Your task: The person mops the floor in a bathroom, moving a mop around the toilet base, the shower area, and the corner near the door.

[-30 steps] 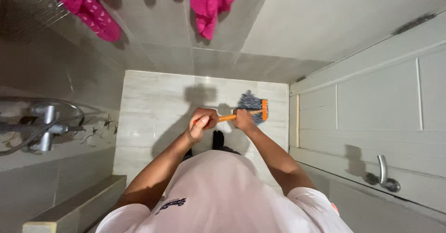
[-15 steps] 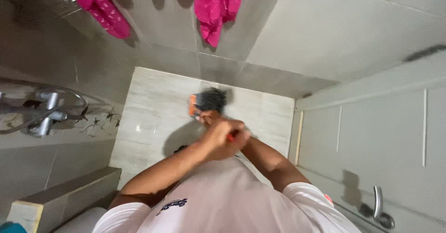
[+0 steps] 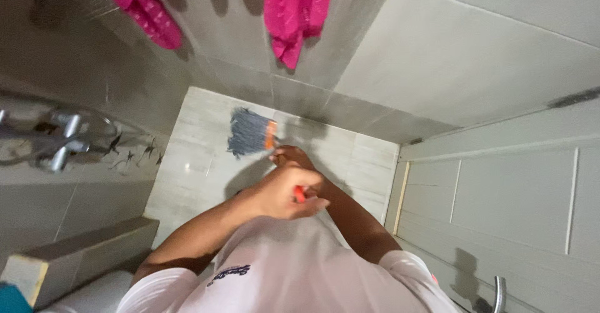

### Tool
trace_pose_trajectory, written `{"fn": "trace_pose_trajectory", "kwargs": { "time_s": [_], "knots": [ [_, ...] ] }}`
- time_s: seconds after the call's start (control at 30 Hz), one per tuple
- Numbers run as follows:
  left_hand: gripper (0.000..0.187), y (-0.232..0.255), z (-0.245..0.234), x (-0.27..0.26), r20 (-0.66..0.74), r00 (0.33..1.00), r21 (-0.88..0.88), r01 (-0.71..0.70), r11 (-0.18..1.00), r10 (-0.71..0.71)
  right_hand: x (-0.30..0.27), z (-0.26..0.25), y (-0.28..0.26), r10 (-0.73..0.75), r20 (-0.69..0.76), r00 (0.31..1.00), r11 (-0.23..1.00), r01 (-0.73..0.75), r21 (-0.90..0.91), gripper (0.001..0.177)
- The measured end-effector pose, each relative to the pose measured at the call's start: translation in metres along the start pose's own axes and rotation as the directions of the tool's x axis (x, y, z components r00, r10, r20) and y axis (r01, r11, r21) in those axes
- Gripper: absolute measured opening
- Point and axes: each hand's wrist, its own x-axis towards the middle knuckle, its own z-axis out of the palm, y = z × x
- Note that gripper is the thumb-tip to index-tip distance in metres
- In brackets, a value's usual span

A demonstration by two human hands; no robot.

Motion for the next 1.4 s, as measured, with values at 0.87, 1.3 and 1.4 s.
{"fn": "trace_pose_trajectory", "kwargs": {
  "time_s": [0.87,1.3,1.4],
  "knots": [
    [0.024,-0.03,-0.055,-0.004,-0.108,0.994,0.076,0.002,0.997,0.006,0.04,0.027,0.043,0.18,-0.19,0.965,0.964,-0.135,0.229,0.026],
    [0.03,-0.02,-0.149,-0.056,-0.147,0.989,0.156,0.0,0.988,0.023,0.146,0.083,-0.039,-0.048,0.057,0.997,0.996,0.044,0.078,0.019],
    [0.023,-0.033,-0.184,-0.077,-0.105,0.984,0.063,-0.14,0.988,0.146,0.144,0.07,-0.039,0.073,0.081,0.994,0.992,-0.063,-0.112,0.018]
  ]
}}
